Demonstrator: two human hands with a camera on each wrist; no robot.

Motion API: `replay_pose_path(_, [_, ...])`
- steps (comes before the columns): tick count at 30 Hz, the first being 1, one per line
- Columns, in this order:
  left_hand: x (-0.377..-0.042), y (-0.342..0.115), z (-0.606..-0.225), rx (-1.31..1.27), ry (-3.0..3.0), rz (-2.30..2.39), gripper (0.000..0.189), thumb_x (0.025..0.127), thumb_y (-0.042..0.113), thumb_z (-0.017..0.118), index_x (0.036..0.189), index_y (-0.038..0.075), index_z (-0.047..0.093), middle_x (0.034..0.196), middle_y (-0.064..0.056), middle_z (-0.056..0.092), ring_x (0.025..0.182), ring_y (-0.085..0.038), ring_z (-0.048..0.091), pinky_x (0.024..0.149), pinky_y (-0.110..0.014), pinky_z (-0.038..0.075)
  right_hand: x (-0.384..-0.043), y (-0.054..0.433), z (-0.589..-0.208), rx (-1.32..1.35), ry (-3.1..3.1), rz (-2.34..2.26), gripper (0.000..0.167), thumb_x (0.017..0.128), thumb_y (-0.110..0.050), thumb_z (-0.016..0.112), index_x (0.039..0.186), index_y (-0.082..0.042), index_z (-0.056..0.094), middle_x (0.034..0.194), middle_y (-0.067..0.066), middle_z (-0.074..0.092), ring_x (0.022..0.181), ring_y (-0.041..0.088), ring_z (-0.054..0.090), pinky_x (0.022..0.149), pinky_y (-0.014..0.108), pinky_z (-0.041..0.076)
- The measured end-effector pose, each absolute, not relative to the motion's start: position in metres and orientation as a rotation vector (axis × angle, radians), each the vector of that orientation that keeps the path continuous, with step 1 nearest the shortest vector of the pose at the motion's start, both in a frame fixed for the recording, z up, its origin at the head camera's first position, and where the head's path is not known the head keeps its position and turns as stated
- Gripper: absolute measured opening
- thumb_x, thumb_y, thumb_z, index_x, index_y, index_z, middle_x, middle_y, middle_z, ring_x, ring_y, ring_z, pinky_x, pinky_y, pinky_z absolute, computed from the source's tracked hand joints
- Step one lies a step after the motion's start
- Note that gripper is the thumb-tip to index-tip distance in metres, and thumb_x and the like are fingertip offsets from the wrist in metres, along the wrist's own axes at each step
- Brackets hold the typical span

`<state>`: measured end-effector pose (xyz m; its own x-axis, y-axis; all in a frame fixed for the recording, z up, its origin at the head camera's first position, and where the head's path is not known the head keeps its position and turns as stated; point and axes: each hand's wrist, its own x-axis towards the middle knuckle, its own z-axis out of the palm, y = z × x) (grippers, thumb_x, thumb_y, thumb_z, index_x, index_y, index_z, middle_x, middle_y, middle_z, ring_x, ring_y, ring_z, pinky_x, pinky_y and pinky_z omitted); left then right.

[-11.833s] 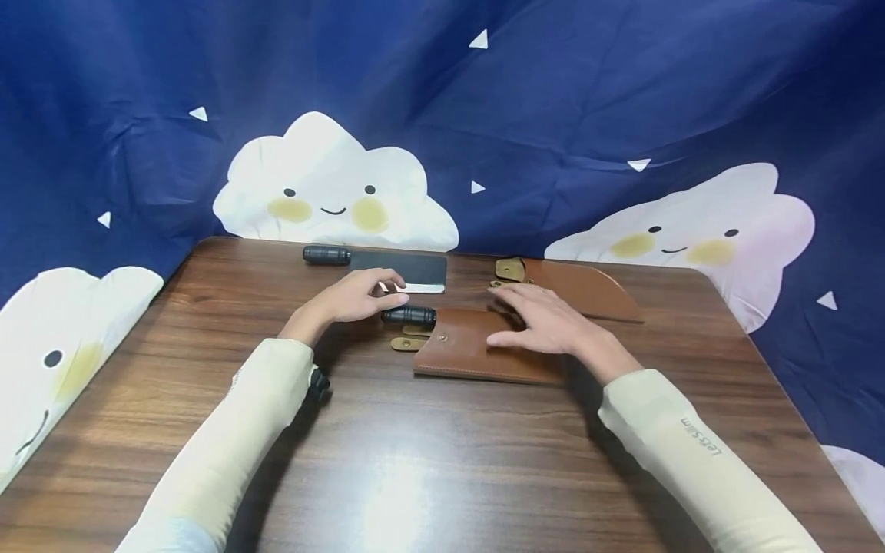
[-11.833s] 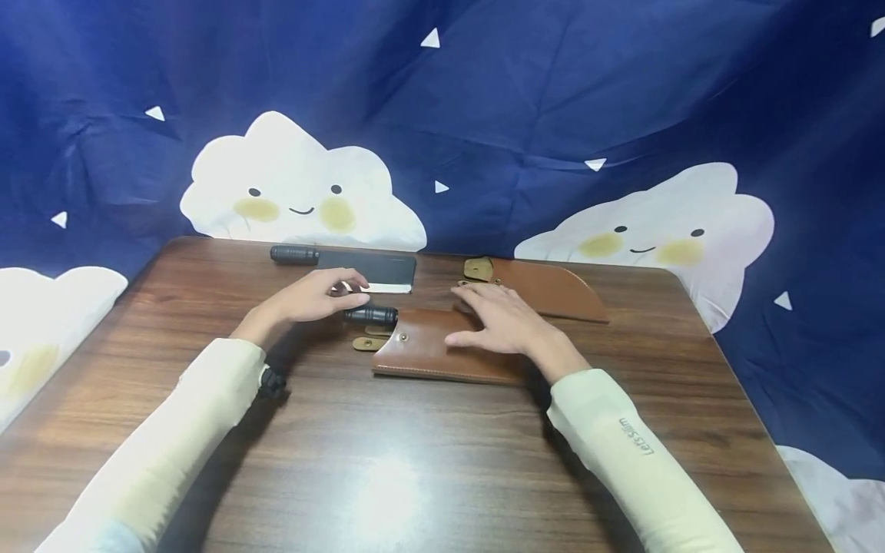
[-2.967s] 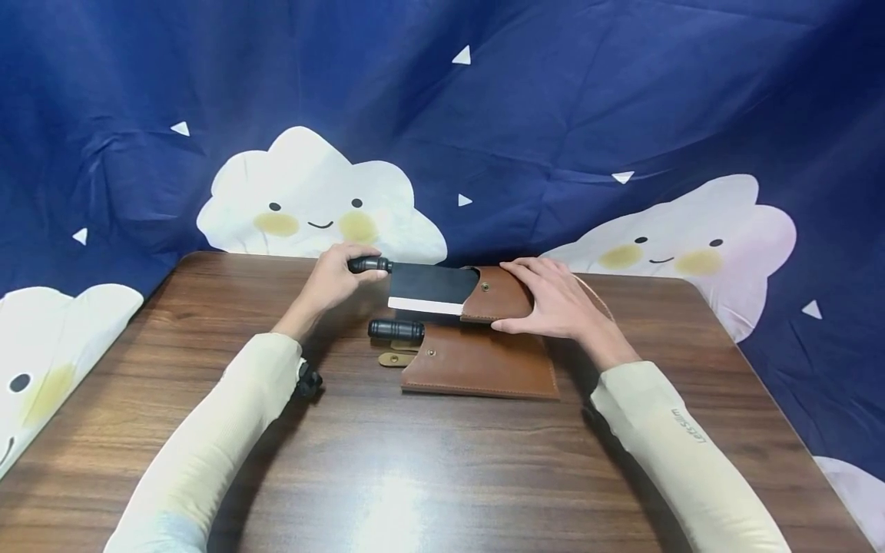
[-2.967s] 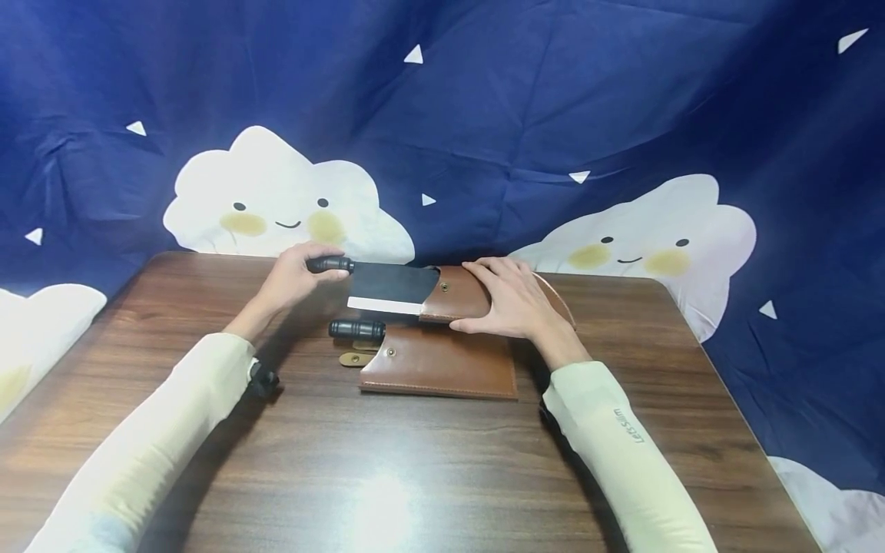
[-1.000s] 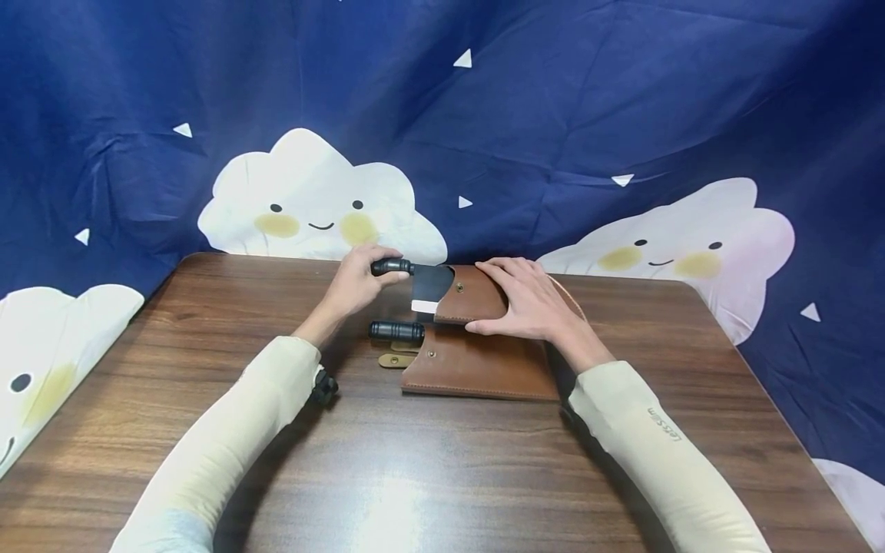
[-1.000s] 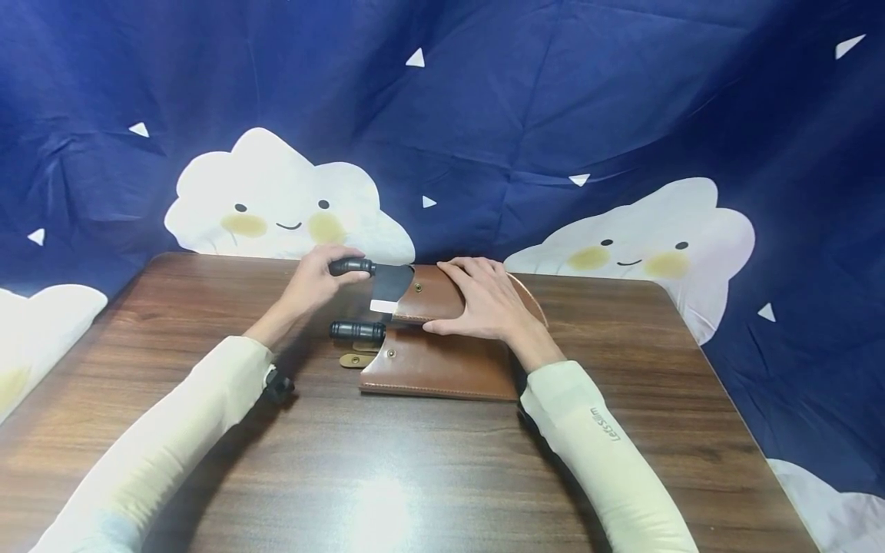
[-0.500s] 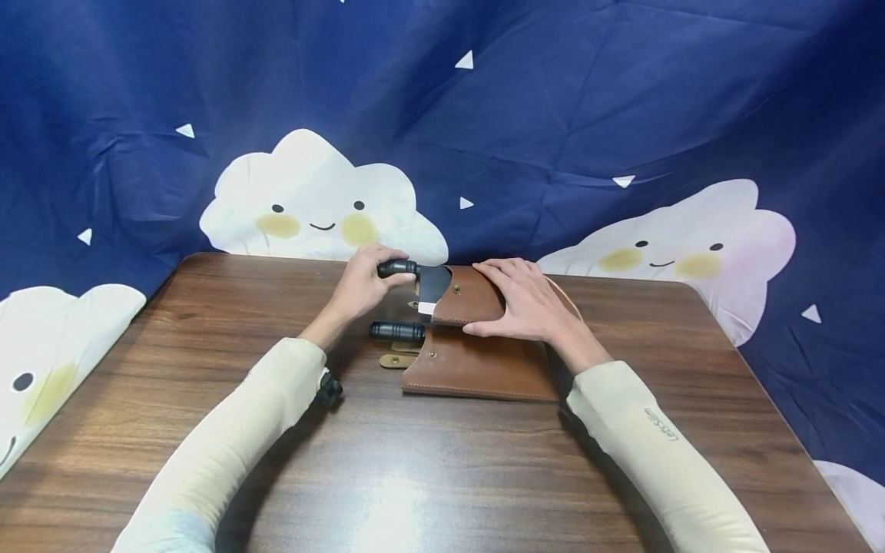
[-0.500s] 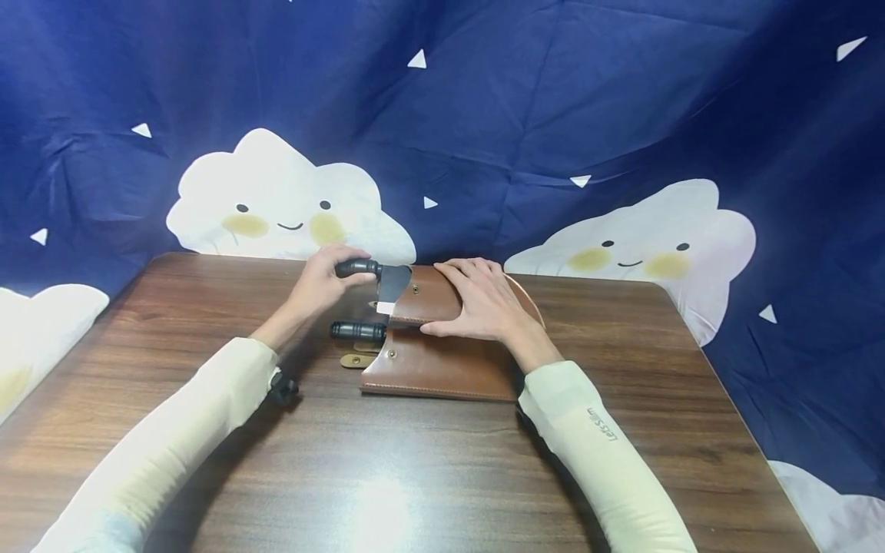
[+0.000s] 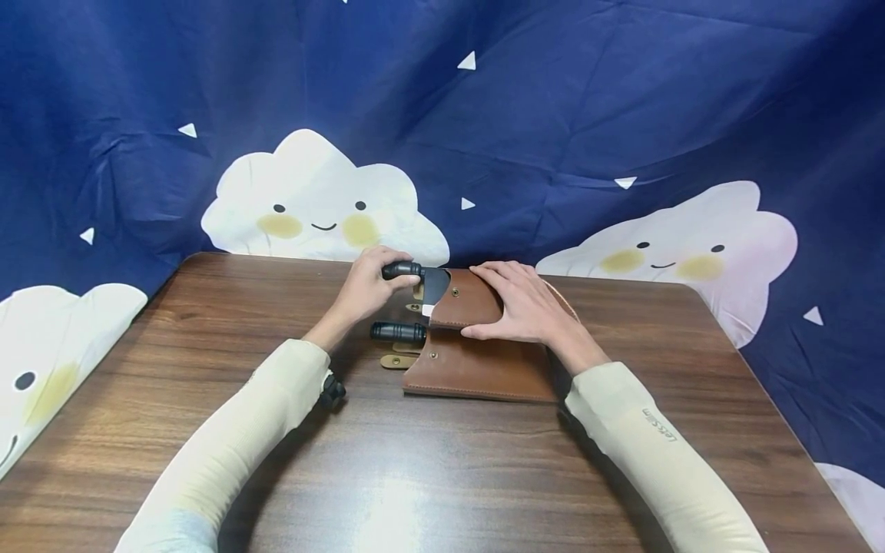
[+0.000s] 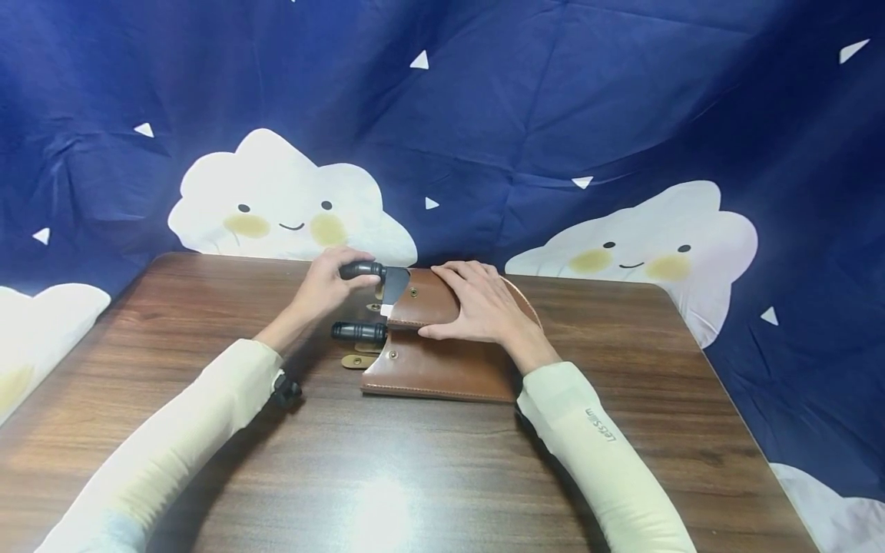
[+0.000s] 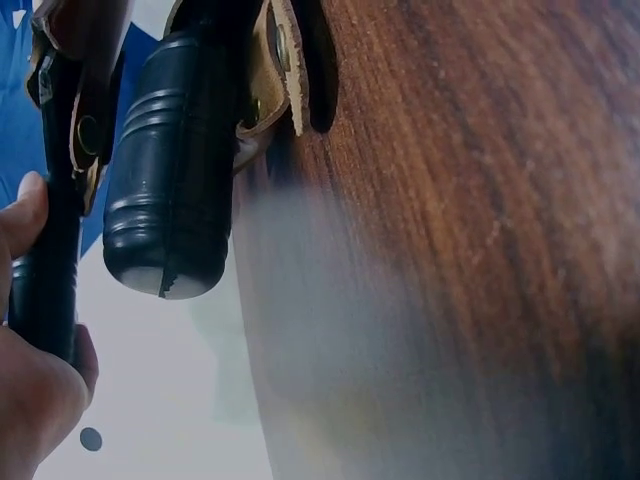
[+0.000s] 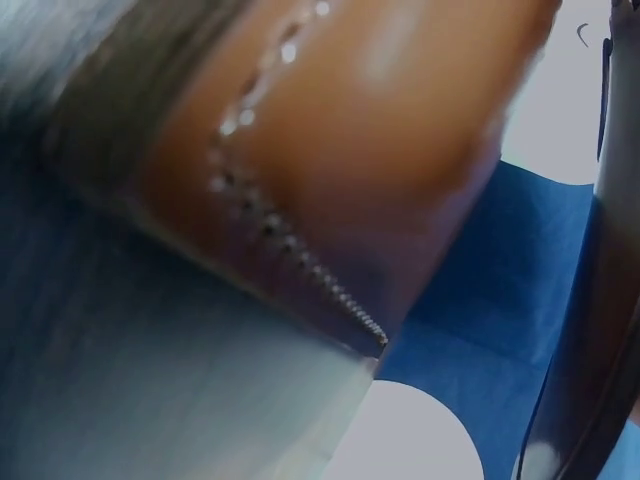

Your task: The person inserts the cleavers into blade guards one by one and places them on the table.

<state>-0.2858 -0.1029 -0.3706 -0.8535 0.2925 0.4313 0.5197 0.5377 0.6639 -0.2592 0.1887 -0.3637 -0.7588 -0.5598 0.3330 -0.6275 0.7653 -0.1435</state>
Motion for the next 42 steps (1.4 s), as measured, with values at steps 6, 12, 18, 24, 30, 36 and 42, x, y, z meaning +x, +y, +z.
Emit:
replay_pose_path(6, [-0.285,-0.102,-0.372,-0.673,-2.509,-1.216,0.035,0.087,0.019,0.082,0.115,0.0,0.073,0.111,-0.011,0.07,0.107,-0.03,0.055,0.095,-0.043,0.04,-0.259,0.188,-0.365,0.933,-2.674,0.362,0.105,0.067,-0.08,0.073,0.145,-0.013,0.055,0.139,0.006,0.056,0.125,0.031,0.049,0.101,0.049,0.036])
replay_pose_path(12, [-0.285,-0.101,-0.375,-0.665,-2.509,-1.212,0.036,0.087,0.019,0.082,0.115,0.0,0.073,0.112,-0.012,0.07,0.107,-0.03,0.054,0.095,-0.044,0.04,-0.26,0.188,-0.365,0.938,-2.681,0.351,0.105,0.067,-0.08,0.072,0.146,-0.013,0.055,0.14,0.006,0.056,0.125,0.03,0.049,0.1,0.049,0.036])
replay_pose_path(18, [-0.286,-0.096,-0.375,-0.65,-2.53,-1.211,0.037,0.087,0.021,0.082,0.117,0.001,0.073,0.113,-0.011,0.069,0.106,-0.03,0.053,0.093,-0.043,0.041,-0.26,0.19,-0.364,0.929,-2.717,0.355,0.107,0.067,-0.079,0.073,0.148,-0.012,0.053,0.142,0.006,0.055,0.126,0.029,0.047,0.101,0.048,0.035])
replay_pose_path(24, [-0.286,-0.092,-0.374,-0.606,-2.533,-1.199,0.038,0.087,0.022,0.082,0.118,0.002,0.073,0.112,-0.01,0.069,0.105,-0.03,0.051,0.091,-0.043,0.041,-0.262,0.189,-0.363,0.921,-2.711,0.372,0.107,0.067,-0.077,0.075,0.147,-0.011,0.054,0.142,0.008,0.056,0.125,0.03,0.048,0.099,0.049,0.035])
replay_pose_path(30, [-0.287,-0.093,-0.374,-0.617,-2.554,-1.185,0.039,0.087,0.023,0.082,0.119,0.002,0.073,0.112,-0.011,0.069,0.103,-0.03,0.051,0.09,-0.043,0.04,-0.265,0.186,-0.366,0.93,-2.715,0.388,0.107,0.066,-0.079,0.074,0.146,-0.01,0.055,0.141,0.006,0.056,0.124,0.029,0.048,0.097,0.046,0.035])
replay_pose_path(36, [-0.298,-0.105,-0.371,-0.69,-2.596,-1.167,0.037,0.088,0.017,0.082,0.118,0.0,0.073,0.113,-0.016,0.069,0.108,-0.031,0.057,0.098,-0.045,0.04,-0.274,0.181,-0.371,0.947,-2.733,0.365,0.111,0.066,-0.085,0.069,0.149,-0.012,0.053,0.145,0.004,0.054,0.128,0.027,0.047,0.1,0.046,0.035])
replay_pose_path(42, [-0.311,-0.109,-0.37,-0.684,-2.66,-1.236,0.035,0.089,0.016,0.08,0.118,-0.001,0.072,0.116,-0.016,0.07,0.112,-0.03,0.06,0.101,-0.043,0.043,-0.284,0.179,-0.368,0.95,-2.747,0.305,0.111,0.066,-0.085,0.069,0.148,-0.011,0.053,0.144,0.006,0.055,0.128,0.029,0.048,0.102,0.048,0.036])
